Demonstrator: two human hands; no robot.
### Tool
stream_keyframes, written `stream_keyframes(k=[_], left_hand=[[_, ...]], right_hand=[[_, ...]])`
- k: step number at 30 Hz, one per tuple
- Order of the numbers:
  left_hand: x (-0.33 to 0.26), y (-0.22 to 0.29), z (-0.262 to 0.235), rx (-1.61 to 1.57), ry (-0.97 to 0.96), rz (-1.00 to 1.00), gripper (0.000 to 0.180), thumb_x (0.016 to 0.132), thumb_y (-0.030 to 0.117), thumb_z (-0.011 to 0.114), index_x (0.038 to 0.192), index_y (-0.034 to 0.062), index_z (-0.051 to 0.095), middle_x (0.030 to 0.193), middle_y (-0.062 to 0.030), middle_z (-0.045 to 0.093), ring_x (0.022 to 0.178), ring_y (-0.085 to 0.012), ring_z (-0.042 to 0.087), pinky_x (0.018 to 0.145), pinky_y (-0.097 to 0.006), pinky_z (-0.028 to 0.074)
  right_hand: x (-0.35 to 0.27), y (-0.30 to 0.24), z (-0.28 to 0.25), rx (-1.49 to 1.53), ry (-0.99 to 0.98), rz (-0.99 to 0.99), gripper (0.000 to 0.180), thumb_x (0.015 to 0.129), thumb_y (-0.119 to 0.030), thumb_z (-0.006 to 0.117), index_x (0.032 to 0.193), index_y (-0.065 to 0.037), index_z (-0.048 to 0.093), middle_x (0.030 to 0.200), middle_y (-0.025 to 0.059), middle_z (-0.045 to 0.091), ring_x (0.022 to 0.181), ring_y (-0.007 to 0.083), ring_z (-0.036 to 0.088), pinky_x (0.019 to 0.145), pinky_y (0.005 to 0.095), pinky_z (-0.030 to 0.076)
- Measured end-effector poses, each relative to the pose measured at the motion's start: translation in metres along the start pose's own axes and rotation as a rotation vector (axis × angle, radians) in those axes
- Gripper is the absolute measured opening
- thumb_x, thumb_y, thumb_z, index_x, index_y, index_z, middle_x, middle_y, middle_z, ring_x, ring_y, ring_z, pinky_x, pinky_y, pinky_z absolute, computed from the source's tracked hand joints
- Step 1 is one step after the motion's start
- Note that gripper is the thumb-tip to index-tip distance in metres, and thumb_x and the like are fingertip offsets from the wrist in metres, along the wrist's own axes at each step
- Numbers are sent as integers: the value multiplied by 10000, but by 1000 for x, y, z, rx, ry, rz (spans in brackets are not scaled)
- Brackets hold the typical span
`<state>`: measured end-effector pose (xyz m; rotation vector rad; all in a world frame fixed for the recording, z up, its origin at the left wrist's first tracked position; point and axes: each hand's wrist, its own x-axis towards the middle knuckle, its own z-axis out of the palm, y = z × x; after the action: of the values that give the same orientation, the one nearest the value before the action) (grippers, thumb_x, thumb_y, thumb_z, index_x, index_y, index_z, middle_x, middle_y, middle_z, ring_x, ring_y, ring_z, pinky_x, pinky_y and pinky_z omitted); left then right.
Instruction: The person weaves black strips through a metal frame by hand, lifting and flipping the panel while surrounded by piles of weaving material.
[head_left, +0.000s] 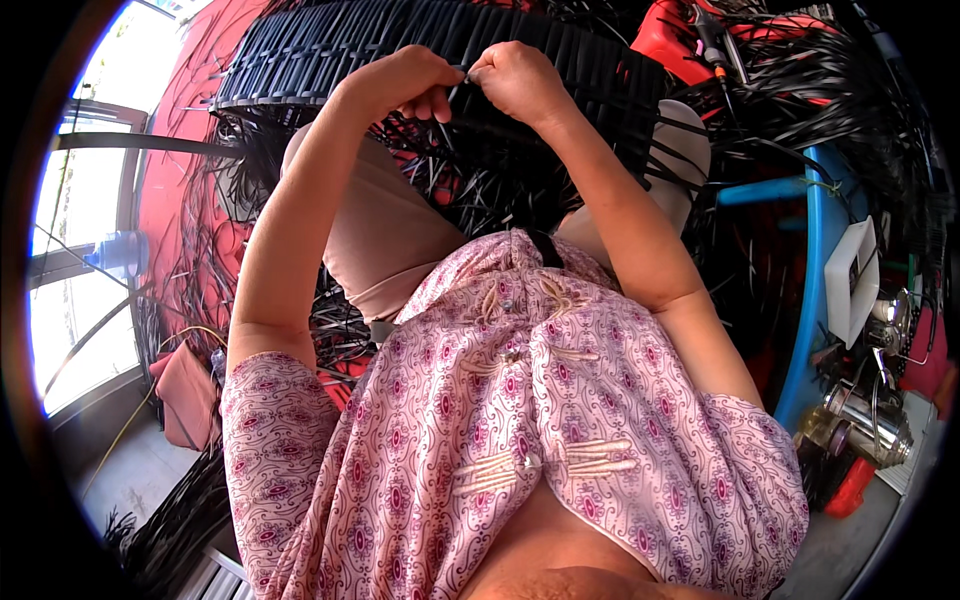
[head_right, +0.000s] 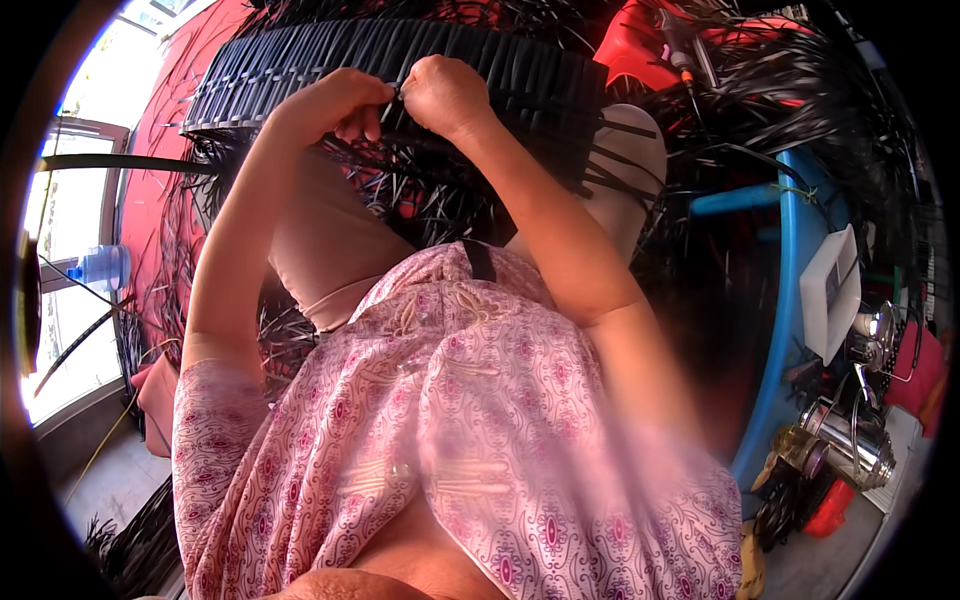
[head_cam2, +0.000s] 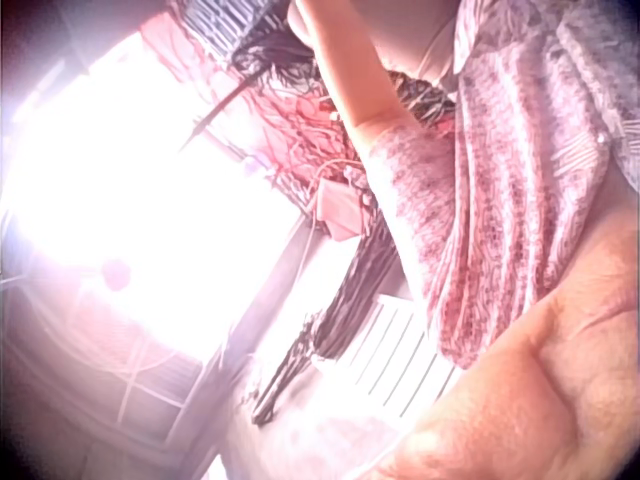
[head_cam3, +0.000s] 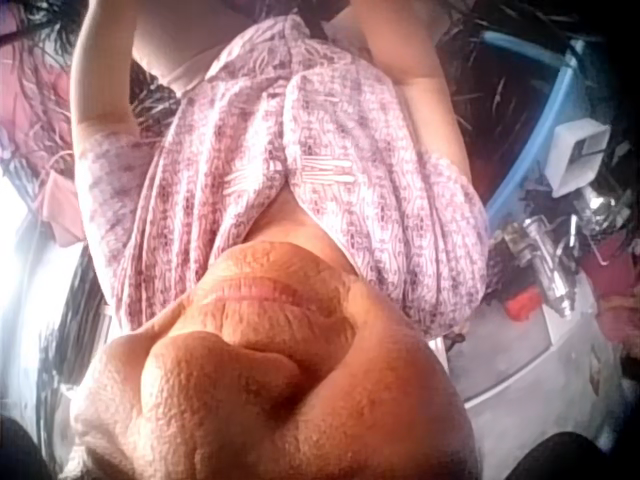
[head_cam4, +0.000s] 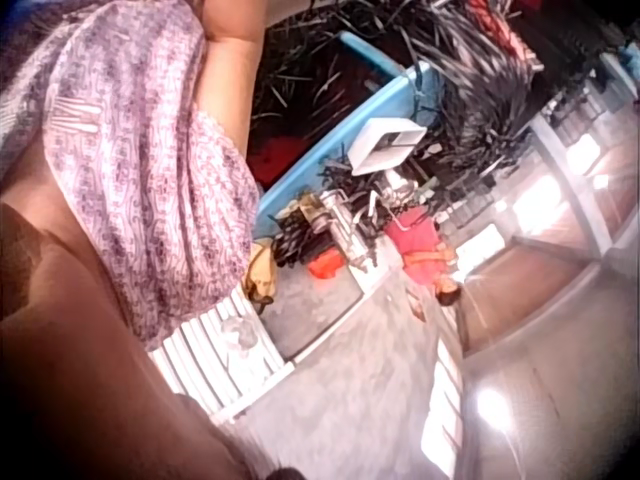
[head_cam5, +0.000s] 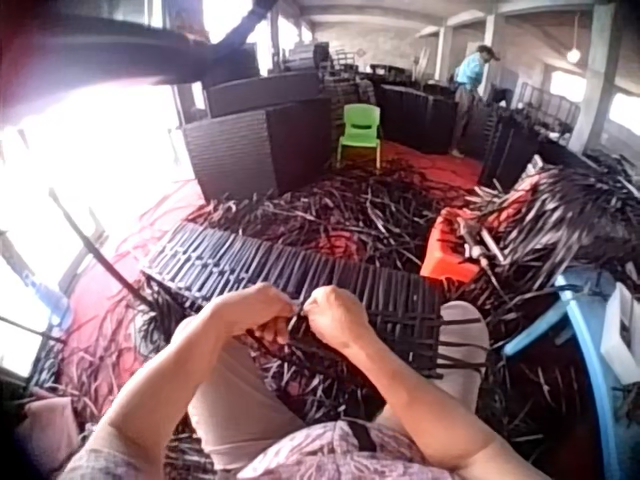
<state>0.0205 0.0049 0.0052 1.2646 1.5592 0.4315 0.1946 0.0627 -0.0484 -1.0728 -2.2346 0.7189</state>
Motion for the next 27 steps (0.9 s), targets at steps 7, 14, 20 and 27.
stream_keyframes(k=[7,14,20,27], left_hand=[[6,-14,-7,-211,16,-36,263,912,292,602,932,43,686,696,-48,666,468,-79,505,439,-234,412],[9,-17,-13,-299,5,-26,234,910,254,620,965,43,704,728,-41,676,486,-70,509,435,-226,410],[1,-8,-9,-90,154,-6,201,885,243,634,923,61,712,729,-10,672,511,-55,500,461,-207,391],[2,-5,-4,152,192,18,197,854,266,652,861,75,702,683,13,661,528,-43,500,471,-198,378]], right_hand=[[-9,-11,6,-202,99,-20,156,804,-186,610,798,-83,727,766,149,691,758,340,678,712,429,546],[-9,-16,6,-244,117,-32,128,789,-154,615,779,-81,720,732,159,680,735,344,678,697,437,547],[-14,-28,9,-331,225,-206,48,695,-82,630,693,-45,661,689,174,666,683,344,686,611,423,554],[-11,-27,13,-310,213,-203,56,702,-97,647,687,-45,661,683,178,662,677,345,686,599,422,552]])
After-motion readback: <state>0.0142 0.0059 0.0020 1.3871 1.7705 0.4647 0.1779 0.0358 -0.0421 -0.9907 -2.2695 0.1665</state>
